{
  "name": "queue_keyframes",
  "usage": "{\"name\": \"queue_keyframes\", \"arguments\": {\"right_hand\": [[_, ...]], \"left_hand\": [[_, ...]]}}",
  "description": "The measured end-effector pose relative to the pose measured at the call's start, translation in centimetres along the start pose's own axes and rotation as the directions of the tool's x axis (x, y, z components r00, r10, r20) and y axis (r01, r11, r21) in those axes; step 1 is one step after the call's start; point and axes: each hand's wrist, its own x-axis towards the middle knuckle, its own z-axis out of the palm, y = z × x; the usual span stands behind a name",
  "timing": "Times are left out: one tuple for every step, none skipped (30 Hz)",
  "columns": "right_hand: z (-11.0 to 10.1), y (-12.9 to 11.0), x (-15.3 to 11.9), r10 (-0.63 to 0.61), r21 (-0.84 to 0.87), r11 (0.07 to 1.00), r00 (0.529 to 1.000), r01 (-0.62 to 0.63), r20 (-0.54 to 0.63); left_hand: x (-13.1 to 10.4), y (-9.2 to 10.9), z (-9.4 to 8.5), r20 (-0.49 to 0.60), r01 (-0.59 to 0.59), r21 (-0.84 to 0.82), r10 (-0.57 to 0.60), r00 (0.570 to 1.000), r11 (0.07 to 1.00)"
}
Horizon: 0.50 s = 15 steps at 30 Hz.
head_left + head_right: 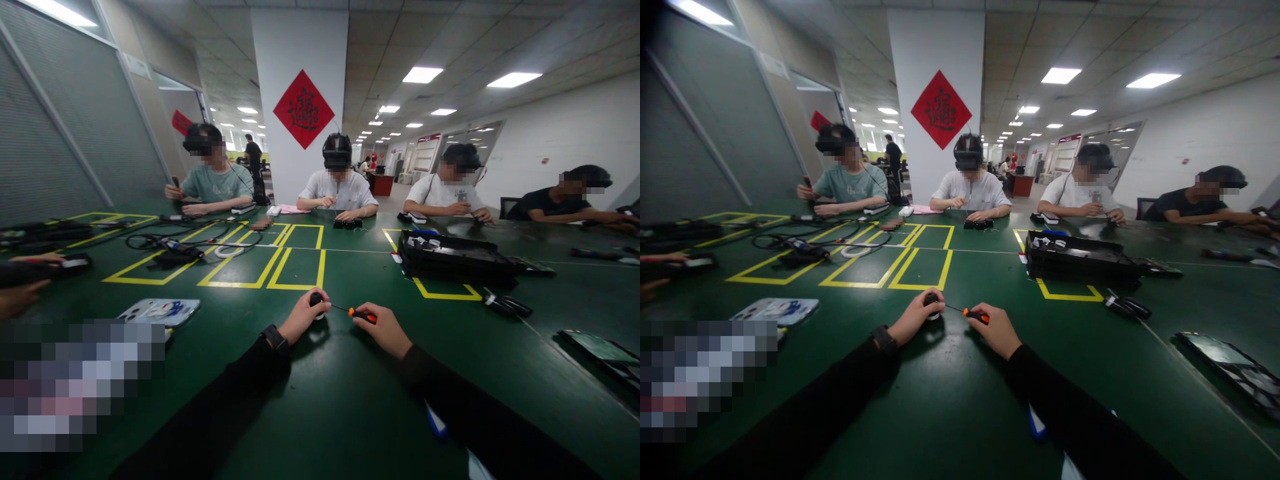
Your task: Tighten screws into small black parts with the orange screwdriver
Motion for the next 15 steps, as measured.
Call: {"name": "queue_keyframes", "arguments": {"right_hand": [[-0.04, -0.05, -0.05, -0.029, -0.024, 0.999, 1.0, 0.03, 0.008], [-0.08, -0.1, -0.09, -0.045, -0.034, 0.998, 0.999, 0.046, 0.026], [-0.12, -0.13, -0.1, -0.052, -0.036, 0.998, 0.998, 0.054, 0.046], [-0.14, -0.16, -0.1, -0.055, -0.036, 0.998, 0.997, 0.057, 0.061], [-0.13, -0.19, -0.08, -0.057, -0.038, 0.997, 0.996, 0.06, 0.07], [-0.1, -0.21, -0.05, -0.06, -0.047, 0.997, 0.995, 0.064, 0.075], [-0.05, -0.21, -0.01, -0.065, -0.063, 0.996, 0.995, 0.07, 0.078], [0.03, -0.21, 0.04, -0.072, -0.084, 0.993, 0.994, 0.078, 0.079], [0.13, -0.18, 0.1, -0.079, -0.11, 0.99, 0.994, 0.088, 0.078], [0.23, -0.13, 0.16, -0.089, -0.135, 0.986, 0.993, 0.099, 0.077], [0.33, -0.06, 0.21, -0.099, -0.157, 0.981, 0.992, 0.11, 0.078], [0.41, 0.02, 0.24, -0.108, -0.173, 0.978, 0.991, 0.12, 0.078], [0.47, 0.11, 0.26, -0.115, -0.183, 0.975, 0.991, 0.127, 0.074], [0.51, 0.19, 0.26, -0.119, -0.186, 0.974, 0.991, 0.13, 0.067], [0.53, 0.25, 0.24, -0.119, -0.182, 0.975, 0.991, 0.128, 0.056]], "left_hand": [[-0.01, 0.02, 0.01, 0.01, 0.0, 0.002, 0.0, 1.0, 1.0], [-0.03, 0.04, 0.03, 0.021, 0.001, 0.006, -0.001, 1.0, 1.0], [-0.04, 0.06, 0.03, 0.027, 0.002, 0.012, -0.002, 1.0, 1.0], [-0.05, 0.08, 0.04, 0.029, 0.003, 0.019, -0.004, 1.0, 1.0], [-0.05, 0.08, 0.04, 0.026, 0.004, 0.023, -0.005, 1.0, 1.0], [-0.05, 0.07, 0.04, 0.021, 0.004, 0.024, -0.004, 1.0, 1.0], [-0.04, 0.04, 0.04, 0.016, 0.0, 0.021, 0.0, 1.0, 1.0], [-0.03, 0.0, 0.04, 0.011, -0.007, 0.013, 0.007, 1.0, 1.0], [0.0, -0.07, 0.03, 0.008, -0.016, 0.004, 0.016, 1.0, 1.0], [0.02, -0.16, 0.02, 0.007, -0.023, -0.004, 0.023, 1.0, 1.0], [0.05, -0.25, 0.0, 0.008, -0.028, -0.01, 0.029, 1.0, 1.0], [0.09, -0.35, -0.02, 0.011, -0.031, -0.011, 0.032, 0.999, 0.999], [0.12, -0.44, -0.04, 0.015, -0.033, -0.008, 0.033, 0.999, 0.999], [0.14, -0.51, -0.06, 0.02, -0.033, 0.0, 0.033, 0.999, 0.999], [0.17, -0.56, -0.07, 0.023, -0.036, 0.012, 0.036, 0.999, 0.999]]}}
